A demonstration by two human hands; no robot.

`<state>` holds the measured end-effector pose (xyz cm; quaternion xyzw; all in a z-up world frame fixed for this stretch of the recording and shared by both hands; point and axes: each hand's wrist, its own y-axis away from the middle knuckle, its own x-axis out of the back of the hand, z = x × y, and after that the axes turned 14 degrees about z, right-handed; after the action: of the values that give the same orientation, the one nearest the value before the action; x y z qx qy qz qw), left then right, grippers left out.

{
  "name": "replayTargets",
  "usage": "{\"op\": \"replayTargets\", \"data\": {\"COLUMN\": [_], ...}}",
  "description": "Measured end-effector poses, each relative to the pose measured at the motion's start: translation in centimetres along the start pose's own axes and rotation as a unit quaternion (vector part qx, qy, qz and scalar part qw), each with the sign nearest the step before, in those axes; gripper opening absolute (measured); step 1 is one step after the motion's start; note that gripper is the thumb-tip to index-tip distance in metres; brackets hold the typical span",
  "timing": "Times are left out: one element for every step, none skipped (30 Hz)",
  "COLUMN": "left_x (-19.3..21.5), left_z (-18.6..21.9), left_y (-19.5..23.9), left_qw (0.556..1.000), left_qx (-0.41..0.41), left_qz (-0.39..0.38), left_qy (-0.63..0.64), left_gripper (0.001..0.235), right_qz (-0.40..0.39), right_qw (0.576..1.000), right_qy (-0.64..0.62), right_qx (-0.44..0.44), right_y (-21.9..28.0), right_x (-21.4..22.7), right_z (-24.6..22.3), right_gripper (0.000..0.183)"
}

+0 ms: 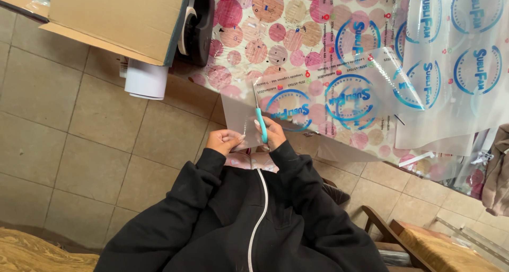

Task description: Cutting out circular logos from a transparent plastic sheet using scissors

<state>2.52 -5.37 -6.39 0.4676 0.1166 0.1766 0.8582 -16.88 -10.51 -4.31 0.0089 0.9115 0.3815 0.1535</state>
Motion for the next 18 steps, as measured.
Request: {"op": "replayTargets", "data": {"left_x": [0.1,0.2,0.3,0.3,0.4,0.5,0.5,0.4,0.3,0.5,0.5,0.6,1.4,2.2,2.6,3.1,3.3,3.4], "left_z": [0.0,0.0,0.0,-0.7,-1.2,-1.7,-1.6,-1.4,-1.0,-0.8,-0.5,-0.1,-2.0,-3.9,-5.7,-5.2,-4.4,-3.7], "left_y": [0.1,0.1,0.2,-0.1,-0.4,-0.7,-0.4,-0.2,-0.1,0.2,0.3,0.5,-1.5,-3.5,-5.6,-4.8,-4.1,-3.5], "left_qw": [1.0,1.0,1.0,1.0,1.0,1.0,1.0,1.0,1.0,1.0,1.0,1.0,1.0,1.0,0.999,0.999,0.991,0.975], "left_qx": [0.0,0.001,0.001,0.001,0.008,0.014,0.015,0.013,0.01,0.009,0.003,-0.002,-0.005,-0.012,-0.019,-0.023,-0.092,-0.161], "left_qz": [0.0,-0.002,-0.003,-0.003,-0.003,-0.003,-0.003,-0.001,0.001,0.0,0.002,0.004,0.002,-0.002,-0.01,-0.016,-0.033,-0.051], "left_qy": [0.0,-0.004,-0.007,-0.006,-0.001,0.005,0.004,0.005,0.006,0.006,-0.001,-0.008,-0.008,-0.024,-0.042,-0.044,-0.096,-0.144], "left_gripper": [0.018,0.019,0.019,0.019,0.019,0.019,0.019,0.019,0.019,0.019,0.018,0.018,0.018,0.02,0.022,0.022,0.023,0.025], "right_qz": [0.0,0.0,-0.001,-0.001,0.005,0.012,0.013,0.016,0.018,0.019,0.015,0.012,0.013,0.031,0.053,0.058,0.039,0.021], "right_qw": [1.0,1.0,1.0,1.0,0.999,0.999,0.999,0.999,0.998,0.998,0.998,0.998,0.998,0.993,0.983,0.983,0.982,0.98], "right_qy": [0.0,0.009,0.019,0.019,0.025,0.031,0.031,0.038,0.045,0.045,0.045,0.046,0.045,0.106,0.165,0.164,0.167,0.172], "right_qx": [0.0,0.012,0.024,0.024,0.027,0.029,0.029,0.032,0.036,0.037,0.036,0.036,0.039,0.049,0.06,0.066,0.084,0.101], "right_y": [-1.2,-2.3,-3.5,-2.7,-1.9,-1.2,-1.2,-1.1,-1.2,-1.5,-1.9,-2.2,-0.5,1.4,3.2,2.5,1.9,1.2], "right_x": [0.7,1.5,2.2,1.5,0.7,-0.2,-0.4,-0.6,-0.9,-0.6,-0.4,-0.1,-1.4,-2.6,-3.6,-3.0,-2.0,-0.9], "right_z": [1.2,2.4,3.6,2.6,1.5,0.5,0.2,-0.1,-0.5,-0.1,0.1,0.3,-1.6,-3.6,-5.7,-4.5,-3.5,-2.6], "right_gripper": [0.035,0.034,0.034,0.034,0.034,0.034,0.034,0.031,0.029,0.029,0.031,0.033,0.033,0.038,0.044,0.044,0.05,0.057]}}
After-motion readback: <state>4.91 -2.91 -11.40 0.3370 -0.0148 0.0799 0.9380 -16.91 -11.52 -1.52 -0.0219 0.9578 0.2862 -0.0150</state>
